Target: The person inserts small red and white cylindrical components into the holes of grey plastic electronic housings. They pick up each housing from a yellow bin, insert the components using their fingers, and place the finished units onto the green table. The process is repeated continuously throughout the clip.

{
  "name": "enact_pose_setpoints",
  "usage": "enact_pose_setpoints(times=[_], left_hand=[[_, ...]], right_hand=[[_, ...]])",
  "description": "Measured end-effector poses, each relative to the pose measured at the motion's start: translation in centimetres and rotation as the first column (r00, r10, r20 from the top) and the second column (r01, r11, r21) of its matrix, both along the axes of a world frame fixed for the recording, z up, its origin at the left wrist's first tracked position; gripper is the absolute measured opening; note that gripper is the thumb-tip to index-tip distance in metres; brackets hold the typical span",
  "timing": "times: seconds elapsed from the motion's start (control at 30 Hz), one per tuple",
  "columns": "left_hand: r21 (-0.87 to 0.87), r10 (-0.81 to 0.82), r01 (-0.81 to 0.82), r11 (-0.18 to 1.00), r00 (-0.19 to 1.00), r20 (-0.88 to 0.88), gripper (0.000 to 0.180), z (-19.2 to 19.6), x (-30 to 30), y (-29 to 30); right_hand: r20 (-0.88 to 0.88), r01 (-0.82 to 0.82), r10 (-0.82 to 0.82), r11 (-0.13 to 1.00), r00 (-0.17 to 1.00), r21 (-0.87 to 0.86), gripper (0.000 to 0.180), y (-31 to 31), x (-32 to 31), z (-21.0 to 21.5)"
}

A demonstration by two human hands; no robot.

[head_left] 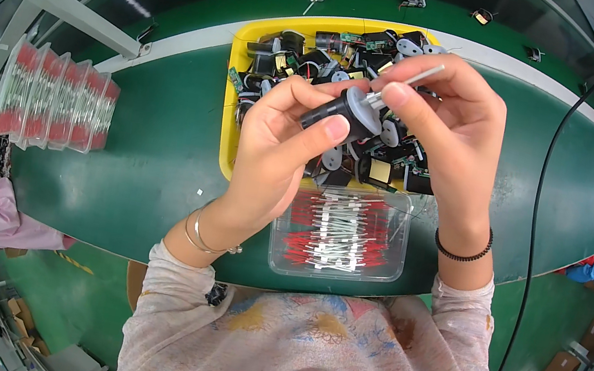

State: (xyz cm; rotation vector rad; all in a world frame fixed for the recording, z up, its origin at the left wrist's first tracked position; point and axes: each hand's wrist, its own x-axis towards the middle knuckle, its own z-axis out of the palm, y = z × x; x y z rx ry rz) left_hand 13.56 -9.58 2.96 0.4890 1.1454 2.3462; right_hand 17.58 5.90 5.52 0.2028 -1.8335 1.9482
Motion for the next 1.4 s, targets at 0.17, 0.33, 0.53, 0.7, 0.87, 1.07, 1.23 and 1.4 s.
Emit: enact_pose_setpoints(times=[0.17,0.33,0.53,0.7,0.87,1.07,1.23,1.4], left_hand=[[0.026,0.018,-0.017,1.0,1.0,-0.017,0.013,0.2,0.1,-0.4],[0.01,0.022,-0.022,1.0,1.0,-0.008,0.012,0.2,-0.4,-0.4],[-0.01,-0.055,0.054,0.998,0.997,-0.051,0.012,-0.5,-3.1,0.3],[-0.258,-0.04,-0.014,0.966,0.978,-0.203,0.015,0.0,-9.4,1.4],[-0.718,0.06,-0.326,0.615,0.927,-0.369,0.02,-6.3,-24.3,1.6],[-0.726,-0.327,-0.686,0.048,0.676,-0.661,0.035,-9.6,-28.4,2.2],[-0.685,-0.632,-0.546,0.482,0.325,-0.703,0.02,-3.0,-20.1,3.0],[-0.736,-0.827,-0.435,0.519,-0.04,-0.561,0.029,-2.7,-12.5,4.5]], right_hand=[[0.016,-0.04,0.042,0.994,0.999,-0.099,0.009,-0.6,-0.6,0.0],[-0.032,0.002,-0.006,0.993,0.999,-0.121,0.009,-1.1,-1.0,-0.3],[0.028,0.001,-0.001,1.0,1.0,-0.02,0.019,0.1,-2.1,-0.8],[-0.139,0.232,-0.235,0.972,0.962,-0.038,0.042,2.2,-1.5,-0.4],[-0.192,0.303,-0.311,0.951,0.931,-0.071,0.037,4.0,0.5,-0.6],[-0.188,0.312,-0.305,0.95,0.934,0.012,0.034,4.7,1.0,-0.8],[-0.141,0.302,-0.284,0.944,0.949,0.132,0.033,5.0,2.1,-1.5],[-0.02,0.2,-0.199,0.973,0.98,0.118,0.029,3.6,3.5,-1.5]])
